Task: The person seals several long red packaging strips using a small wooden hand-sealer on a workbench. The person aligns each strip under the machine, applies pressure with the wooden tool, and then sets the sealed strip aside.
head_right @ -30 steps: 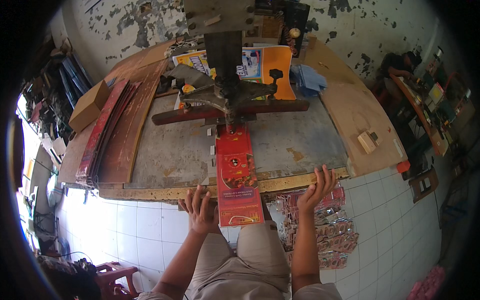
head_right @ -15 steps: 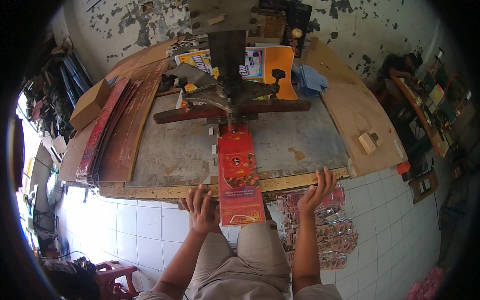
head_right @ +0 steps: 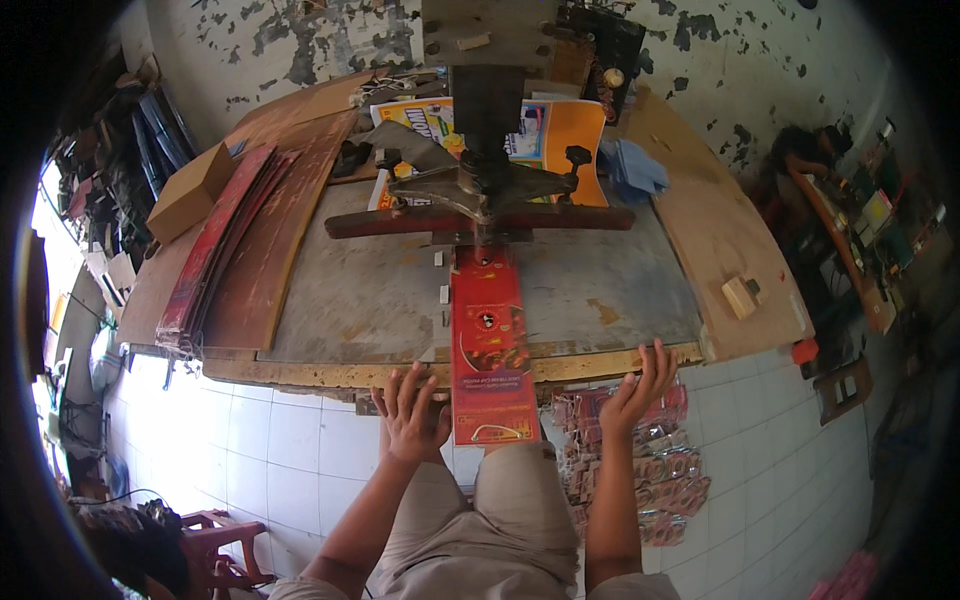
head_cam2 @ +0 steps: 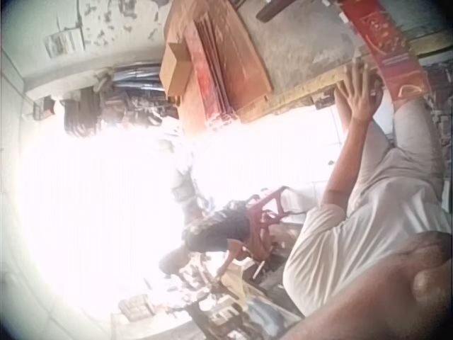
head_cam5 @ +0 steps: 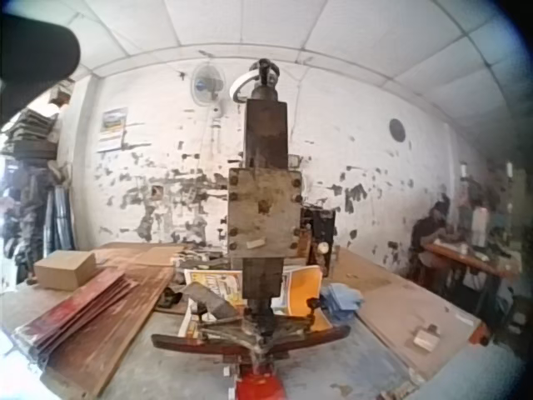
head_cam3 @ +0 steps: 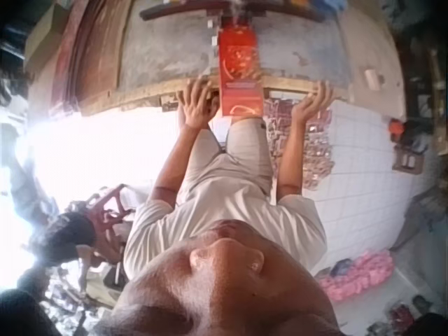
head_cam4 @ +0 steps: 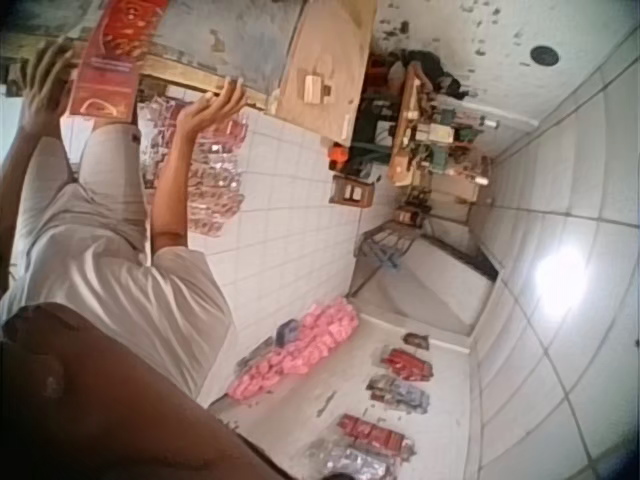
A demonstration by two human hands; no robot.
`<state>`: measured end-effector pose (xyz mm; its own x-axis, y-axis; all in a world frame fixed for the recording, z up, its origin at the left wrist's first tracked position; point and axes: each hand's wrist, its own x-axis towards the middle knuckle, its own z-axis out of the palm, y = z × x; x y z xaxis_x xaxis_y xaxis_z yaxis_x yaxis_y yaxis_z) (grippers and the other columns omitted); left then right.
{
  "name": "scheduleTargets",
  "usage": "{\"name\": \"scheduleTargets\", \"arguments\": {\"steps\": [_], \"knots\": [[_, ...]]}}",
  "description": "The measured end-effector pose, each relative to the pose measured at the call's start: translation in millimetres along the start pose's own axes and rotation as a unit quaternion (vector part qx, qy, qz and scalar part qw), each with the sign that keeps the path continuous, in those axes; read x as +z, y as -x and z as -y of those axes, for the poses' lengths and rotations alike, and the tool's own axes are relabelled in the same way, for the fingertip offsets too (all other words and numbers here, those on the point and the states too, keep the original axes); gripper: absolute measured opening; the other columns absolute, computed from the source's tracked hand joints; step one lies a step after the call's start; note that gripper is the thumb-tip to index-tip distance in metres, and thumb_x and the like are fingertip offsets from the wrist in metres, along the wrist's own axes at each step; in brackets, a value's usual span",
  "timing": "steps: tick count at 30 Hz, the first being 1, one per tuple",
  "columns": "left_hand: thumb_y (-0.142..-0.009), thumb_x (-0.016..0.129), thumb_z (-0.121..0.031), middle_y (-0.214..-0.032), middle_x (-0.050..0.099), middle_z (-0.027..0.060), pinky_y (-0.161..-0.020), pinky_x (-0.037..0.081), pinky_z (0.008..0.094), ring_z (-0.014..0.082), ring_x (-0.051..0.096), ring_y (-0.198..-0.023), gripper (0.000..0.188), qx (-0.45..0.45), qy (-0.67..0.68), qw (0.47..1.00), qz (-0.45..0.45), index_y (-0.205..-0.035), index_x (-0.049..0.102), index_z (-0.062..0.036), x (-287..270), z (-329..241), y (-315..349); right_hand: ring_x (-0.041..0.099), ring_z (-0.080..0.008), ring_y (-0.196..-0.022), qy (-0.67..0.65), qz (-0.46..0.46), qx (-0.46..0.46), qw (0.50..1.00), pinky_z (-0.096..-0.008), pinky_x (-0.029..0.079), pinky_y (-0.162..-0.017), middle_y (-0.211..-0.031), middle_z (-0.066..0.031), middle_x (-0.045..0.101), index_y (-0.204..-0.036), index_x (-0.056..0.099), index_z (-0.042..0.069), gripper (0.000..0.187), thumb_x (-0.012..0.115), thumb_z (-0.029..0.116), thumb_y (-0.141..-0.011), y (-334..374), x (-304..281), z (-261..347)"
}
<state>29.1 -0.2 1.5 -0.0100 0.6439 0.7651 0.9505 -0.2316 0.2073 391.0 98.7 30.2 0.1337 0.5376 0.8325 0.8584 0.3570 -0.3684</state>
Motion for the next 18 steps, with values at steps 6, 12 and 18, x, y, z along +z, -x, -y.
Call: {"name": "scheduleTargets", "arguments": {"steps": [6, 12, 18], "knots": [[-0.092, 0.075, -0.032, -0.17, 0.057, 0.0049, -0.138, 0.009, 0.0574, 0.0313, 0.045, -0.161, 0.063, -0.011, 0.004, 1.0, 0.01, -0.154, 0.069, -0.0217, -7, -2, -4, 0.034, -0.0451, -0.164, -0.033, 0.07, 0.01, 0.997, -0.0672, 0.022, -0.132, -0.171, -0.0165, 0.05, -0.154, 0.061, 0.005, 0.054, 0.038, 0.042, -0.122, 11, -21, 41], [-0.089, 0.073, -0.025, -0.168, 0.059, 0.0036, -0.133, 0.02, 0.0516, 0.028, 0.048, -0.158, 0.064, -0.009, 0.006, 1.0, 0.025, -0.152, 0.07, -0.0208, -22, -4, -12, 0.05, -0.04, -0.156, -0.156, 0.219, -0.107, 0.957, -0.0607, 0.029, -0.13, -0.162, -0.0151, 0.06, -0.149, 0.068, 0.007, 0.061, 0.05, 0.055, -0.115, 1, -57, 128], [-0.09, 0.072, -0.017, -0.139, 0.073, 0.002, -0.112, 0.04, 0.0459, 0.0261, 0.065, -0.129, 0.044, -0.038, 0.094, 0.995, 0.02, -0.134, 0.074, -0.0162, -68, -8, -63, 0.059, -0.0381, -0.147, -0.195, 0.301, -0.178, 0.916, -0.0587, 0.041, -0.124, -0.154, -0.012, 0.067, -0.136, 0.078, 0.009, 0.055, 0.078, 0.051, -0.101, -15, -67, 154]]}}
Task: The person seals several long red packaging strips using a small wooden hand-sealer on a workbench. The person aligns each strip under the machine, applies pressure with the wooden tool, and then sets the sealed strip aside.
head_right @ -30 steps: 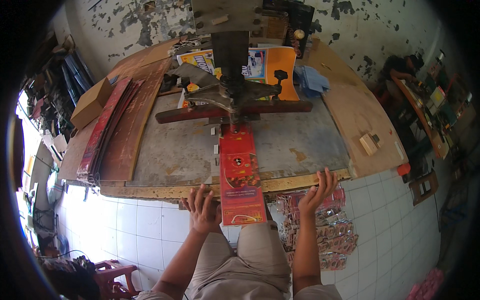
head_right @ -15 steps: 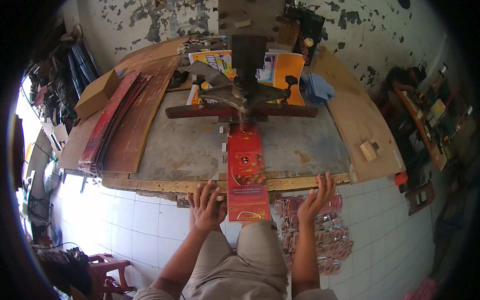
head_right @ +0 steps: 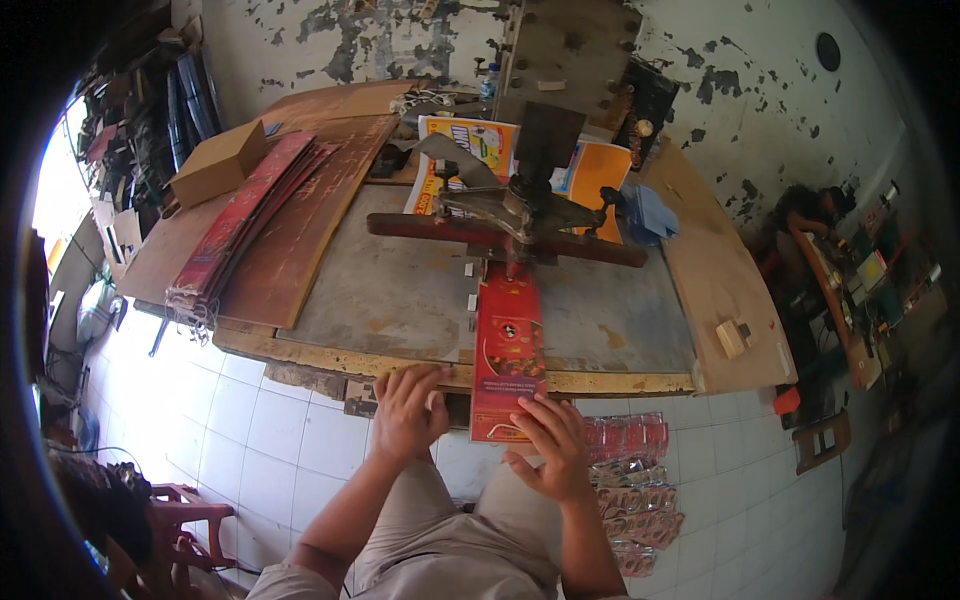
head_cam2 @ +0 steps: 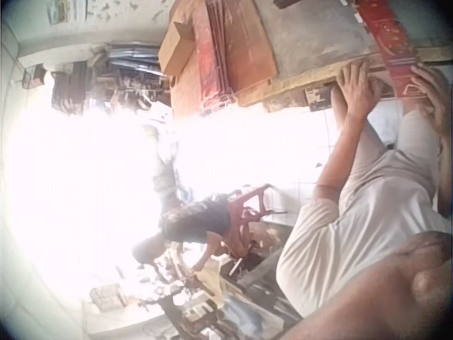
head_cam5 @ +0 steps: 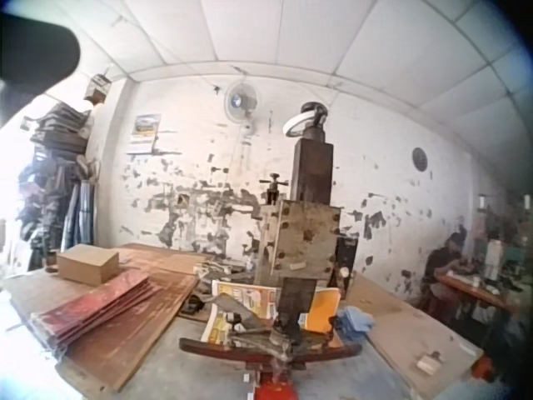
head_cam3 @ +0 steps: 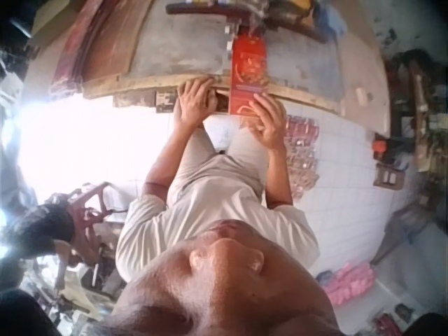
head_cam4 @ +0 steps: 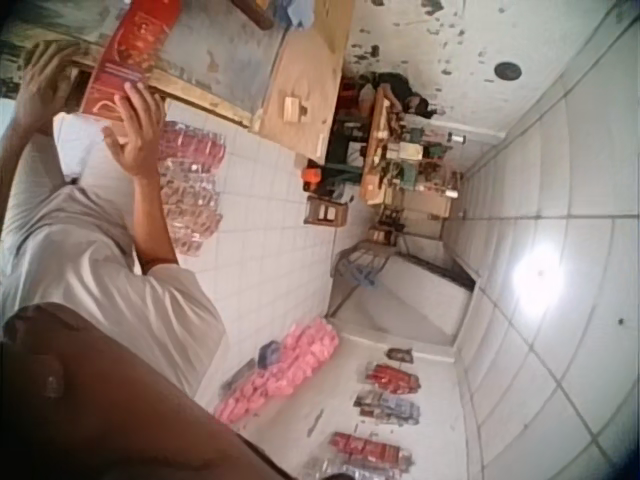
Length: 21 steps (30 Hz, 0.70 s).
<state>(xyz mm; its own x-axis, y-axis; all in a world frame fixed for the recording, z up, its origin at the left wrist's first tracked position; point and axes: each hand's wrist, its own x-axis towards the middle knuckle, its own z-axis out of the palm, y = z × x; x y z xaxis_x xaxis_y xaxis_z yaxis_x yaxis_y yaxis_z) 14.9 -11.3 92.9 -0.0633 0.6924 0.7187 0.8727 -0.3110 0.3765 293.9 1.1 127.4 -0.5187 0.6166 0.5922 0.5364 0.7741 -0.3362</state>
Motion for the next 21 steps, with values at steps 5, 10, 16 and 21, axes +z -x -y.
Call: {"name": "scheduleTargets", "arguments": {"steps": [5, 10, 16, 21], "knots": [[-0.095, 0.072, -0.019, -0.125, 0.073, 0.0084, -0.102, 0.047, 0.0484, 0.0304, 0.066, -0.117, 0.031, -0.009, 0.03, 0.999, 0.031, -0.125, 0.074, -0.0102, -22, 18, -73, 0.057, -0.0407, -0.15, 0.001, 0.024, 0.004, 1.0, -0.0565, 0.044, -0.123, -0.157, -0.0155, 0.065, -0.138, 0.077, 0.006, 0.055, 0.087, 0.04, -0.096, -5, 2, 6], [-0.102, 0.067, -0.024, -0.143, 0.069, 0.0182, -0.117, 0.044, 0.0519, 0.0377, 0.062, -0.135, 0.042, 0.019, -0.057, 0.995, 0.081, -0.139, 0.071, -0.0061, 15, 57, -123, 0.054, -0.0429, -0.152, -0.027, 0.036, 0.023, 0.999, -0.0556, 0.046, -0.123, -0.16, -0.0179, 0.062, -0.142, 0.076, 0.005, 0.057, 0.088, 0.037, -0.096, -7, 1, 9], [-0.108, 0.056, -0.032, -0.159, 0.06, 0.0248, -0.123, 0.042, 0.0563, 0.0406, 0.054, -0.149, 0.048, 0.009, -0.114, 0.975, 0.192, -0.145, 0.07, -0.0057, 93, 103, -194, 0.051, -0.0462, -0.155, -0.032, 0.054, 0.035, 0.997, -0.0568, 0.046, -0.124, -0.162, -0.0198, 0.06, -0.143, 0.074, 0.005, 0.059, 0.088, 0.034, -0.094, -5, 0, 5], [-0.108, 0.056, -0.033, -0.158, 0.06, 0.0274, -0.126, 0.038, 0.0611, 0.0451, 0.052, -0.151, 0.046, 0.015, -0.136, 0.985, 0.105, -0.147, 0.07, -0.0139, 153, 138, -237, 0.05, -0.0477, -0.157, -0.054, 0.066, 0.044, 0.995, -0.0547, 0.046, -0.125, -0.164, -0.0209, 0.058, -0.143, 0.074, 0.006, 0.056, 0.088, 0.027, -0.093, -8, 2, 6]]}}
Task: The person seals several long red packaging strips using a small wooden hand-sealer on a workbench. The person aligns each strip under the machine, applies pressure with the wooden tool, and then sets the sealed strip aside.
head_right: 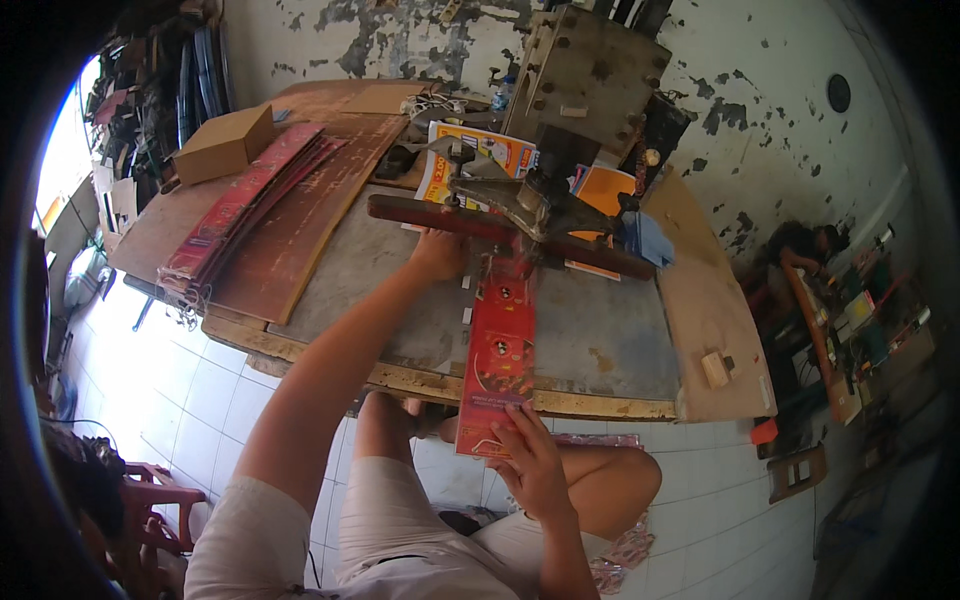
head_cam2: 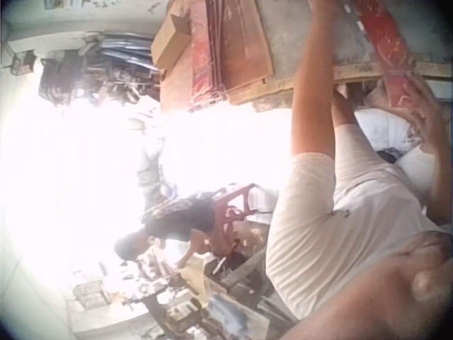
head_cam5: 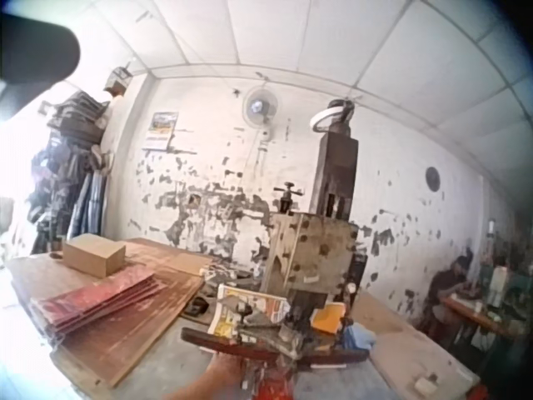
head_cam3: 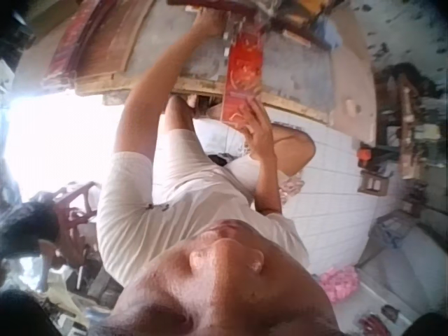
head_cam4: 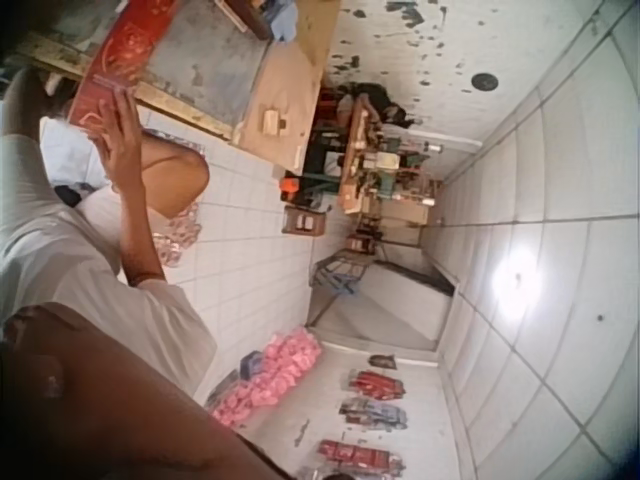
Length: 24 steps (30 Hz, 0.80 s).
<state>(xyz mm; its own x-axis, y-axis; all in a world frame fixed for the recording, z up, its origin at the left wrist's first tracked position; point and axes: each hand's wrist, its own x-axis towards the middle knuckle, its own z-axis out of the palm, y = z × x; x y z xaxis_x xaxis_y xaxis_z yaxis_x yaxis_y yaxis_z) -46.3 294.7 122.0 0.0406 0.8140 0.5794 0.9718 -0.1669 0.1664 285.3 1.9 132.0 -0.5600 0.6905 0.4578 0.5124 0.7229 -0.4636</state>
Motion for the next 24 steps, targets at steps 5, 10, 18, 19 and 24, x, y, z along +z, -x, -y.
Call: {"name": "scheduleTargets", "arguments": {"steps": [5, 10, 18, 19, 24], "knots": [[-0.107, 0.056, -0.045, -0.148, 0.066, 0.0265, -0.131, 0.032, 0.0621, 0.0384, 0.057, -0.147, 0.056, 0.013, 0.053, 0.995, 0.086, -0.15, 0.065, -0.0098, 42, 26, -48, 0.053, -0.0493, -0.152, 0.0, 0.002, -0.007, 1.0, -0.057, 0.051, -0.12, -0.16, -0.0201, 0.061, -0.143, 0.075, 0.01, 0.06, 0.09, 0.028, -0.088, 1, 2, -7], [-0.107, 0.055, -0.043, -0.149, 0.065, 0.027, -0.131, 0.033, 0.0613, 0.0387, 0.056, -0.147, 0.056, 0.033, 0.066, 0.992, 0.098, -0.151, 0.064, -0.0086, 61, 28, -67, 0.055, -0.0473, -0.151, -0.007, 0.011, -0.008, 1.0, -0.0565, 0.052, -0.119, -0.159, -0.0188, 0.063, -0.143, 0.075, 0.011, 0.062, 0.09, 0.029, -0.086, 2, 0, -14], [-0.107, 0.055, -0.038, -0.152, 0.063, 0.0278, -0.13, 0.033, 0.0599, 0.0393, 0.055, -0.148, 0.056, 0.056, 0.077, 0.99, 0.109, -0.152, 0.062, -0.0068, 63, 38, -73, 0.055, -0.0448, -0.152, -0.001, 0.015, 0.002, 1.0, -0.0595, 0.048, -0.122, -0.16, -0.0177, 0.063, -0.144, 0.075, 0.009, 0.061, 0.088, 0.029, -0.087, -7, -5, -12], [-0.107, 0.055, -0.038, -0.152, 0.062, 0.0279, -0.13, 0.033, 0.0598, 0.0393, 0.055, -0.148, 0.056, 0.056, 0.08, 0.989, 0.109, -0.153, 0.062, -0.0065, 63, 38, -75, 0.054, -0.0445, -0.153, 0.0, 0.016, 0.005, 1.0, -0.0602, 0.046, -0.123, -0.161, -0.0175, 0.063, -0.144, 0.074, 0.009, 0.06, 0.088, 0.029, -0.089, -10, -5, -13], [-0.107, 0.055, -0.035, -0.154, 0.061, 0.0284, -0.13, 0.034, 0.059, 0.0397, 0.055, -0.148, 0.055, 0.061, 0.081, 0.989, 0.105, -0.153, 0.061, -0.0054, 68, 40, -86, 0.051, -0.0397, -0.158, 0.05, 0.041, 0.032, 0.997, -0.0619, 0.037, -0.129, -0.165, -0.0146, 0.06, -0.146, 0.072, 0.01, 0.057, 0.084, 0.027, -0.093, -29, -8, -10]]}}
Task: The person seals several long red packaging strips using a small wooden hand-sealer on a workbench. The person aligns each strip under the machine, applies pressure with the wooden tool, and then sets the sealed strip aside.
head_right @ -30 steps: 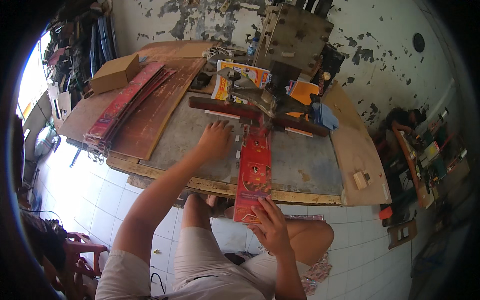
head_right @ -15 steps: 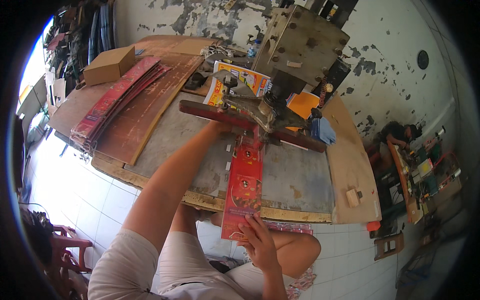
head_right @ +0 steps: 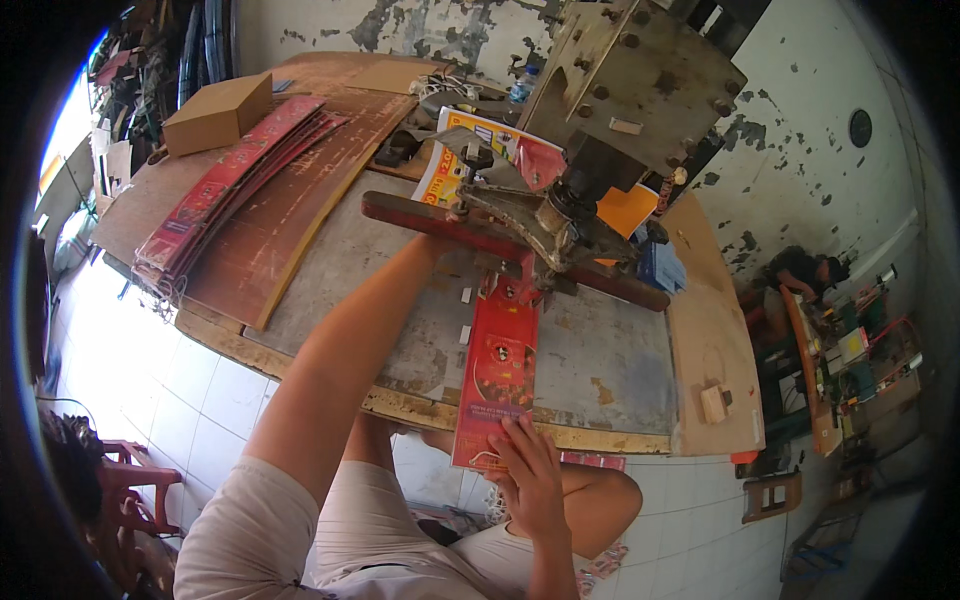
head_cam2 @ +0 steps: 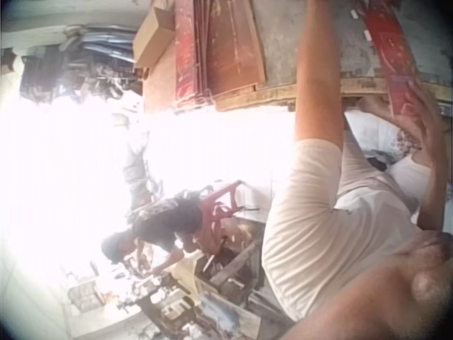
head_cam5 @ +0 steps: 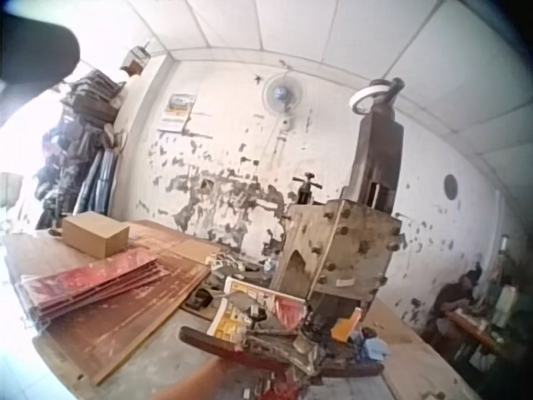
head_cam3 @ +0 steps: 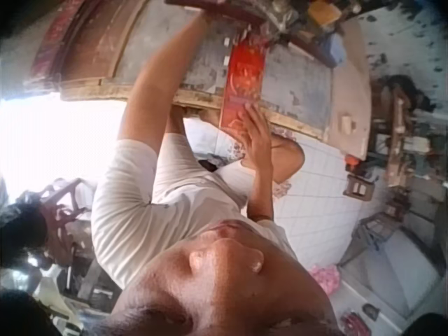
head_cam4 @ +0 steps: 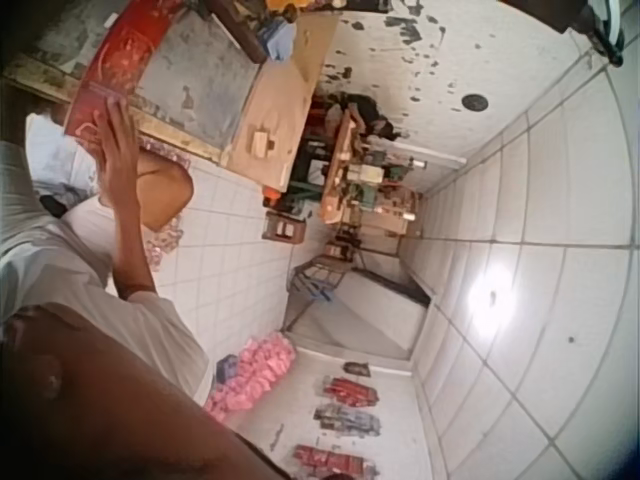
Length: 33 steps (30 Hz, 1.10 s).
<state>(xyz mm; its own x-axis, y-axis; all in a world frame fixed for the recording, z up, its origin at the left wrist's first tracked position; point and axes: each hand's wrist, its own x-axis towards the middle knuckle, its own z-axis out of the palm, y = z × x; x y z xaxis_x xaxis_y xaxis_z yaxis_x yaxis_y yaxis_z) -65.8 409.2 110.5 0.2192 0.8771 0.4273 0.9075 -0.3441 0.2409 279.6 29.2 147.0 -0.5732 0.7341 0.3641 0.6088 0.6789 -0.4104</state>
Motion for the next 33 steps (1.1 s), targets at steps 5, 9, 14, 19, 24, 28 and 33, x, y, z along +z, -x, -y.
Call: {"name": "scheduleTargets", "arguments": {"steps": [5, 9, 14, 19, 24, 28, 33], "knots": [[-0.107, 0.054, -0.033, -0.155, 0.06, 0.0289, -0.13, 0.034, 0.0581, 0.04, 0.054, -0.149, 0.055, 0.006, 0.002, 1.0, -0.002, -0.154, 0.06, -0.0042, -1, 4, -19, 0.05, -0.0363, -0.16, 0.029, 0.002, 0.018, 0.999, -0.062, 0.032, -0.13, -0.166, -0.0121, 0.061, -0.148, 0.071, 0.008, 0.048, 0.068, 0.034, -0.108, -14, 1, -4], [-0.107, 0.054, -0.031, -0.156, 0.059, 0.0293, -0.13, 0.034, 0.0575, 0.0402, 0.053, -0.149, 0.055, 0.009, 0.0, 1.0, 0.001, -0.155, 0.059, -0.0032, 0, 6, -25, 0.05, -0.0351, -0.16, 0.031, 0.002, 0.016, 0.999, -0.0614, 0.032, -0.131, -0.167, -0.0115, 0.06, -0.15, 0.07, 0.008, 0.048, 0.069, 0.031, -0.107, -26, 6, -12], [-0.107, 0.054, -0.028, -0.158, 0.057, 0.0298, -0.13, 0.035, 0.0567, 0.0406, 0.053, -0.149, 0.055, 0.027, -0.004, 1.0, 0.01, -0.156, 0.058, -0.0021, 1, 1, -15, 0.049, -0.0359, -0.16, 0.026, 0.009, 0.02, 0.999, -0.0604, 0.033, -0.131, -0.168, -0.0118, 0.059, -0.155, 0.067, 0.009, 0.052, 0.072, 0.025, -0.105, -39, 6, -19], [-0.107, 0.054, -0.026, -0.159, 0.056, 0.0303, -0.13, 0.035, 0.0559, 0.0409, 0.052, -0.15, 0.055, 0.04, -0.022, 0.998, 0.04, -0.157, 0.057, -0.0009, -9, -2, 16, 0.048, -0.0358, -0.16, 0.018, 0.001, 0.018, 1.0, -0.0593, 0.035, -0.13, -0.169, -0.0119, 0.057, -0.157, 0.065, 0.01, 0.056, 0.074, 0.02, -0.103, -49, 5, -17], [-0.107, 0.053, -0.023, -0.161, 0.055, 0.0308, -0.13, 0.035, 0.055, 0.0412, 0.051, -0.15, 0.055, 0.041, -0.055, 0.995, 0.068, -0.158, 0.056, 0.0003, -28, -9, 45, 0.047, -0.0345, -0.161, 0.019, -0.01, 0.021, 1.0, -0.0565, 0.035, -0.132, -0.169, -0.012, 0.057, -0.158, 0.064, 0.011, 0.056, 0.074, 0.016, -0.103, -60, 4, -16], [-0.109, 0.052, -0.024, -0.167, 0.049, 0.0324, -0.133, 0.033, 0.0547, 0.0451, 0.046, -0.156, 0.057, -0.007, -0.056, 0.997, 0.051, -0.159, 0.055, 0.0019, -28, -23, 92, 0.047, -0.0344, -0.161, 0.006, -0.009, 0.014, 1.0, -0.056, 0.036, -0.132, -0.169, -0.0116, 0.056, -0.158, 0.064, 0.011, 0.057, 0.076, 0.016, -0.103, -65, 7, -29], [-0.111, 0.058, -0.026, -0.162, 0.055, 0.0304, -0.13, 0.038, 0.0573, 0.0495, 0.047, -0.155, 0.053, -0.058, 0.062, 0.993, 0.079, -0.154, 0.058, 0.0037, -69, -64, 166, 0.05, -0.0348, -0.158, 0.021, -0.012, -0.006, 1.0, -0.0562, 0.04, -0.13, -0.167, -0.0122, 0.058, -0.154, 0.066, 0.008, 0.054, 0.077, 0.018, -0.102, -62, 7, -47]]}}
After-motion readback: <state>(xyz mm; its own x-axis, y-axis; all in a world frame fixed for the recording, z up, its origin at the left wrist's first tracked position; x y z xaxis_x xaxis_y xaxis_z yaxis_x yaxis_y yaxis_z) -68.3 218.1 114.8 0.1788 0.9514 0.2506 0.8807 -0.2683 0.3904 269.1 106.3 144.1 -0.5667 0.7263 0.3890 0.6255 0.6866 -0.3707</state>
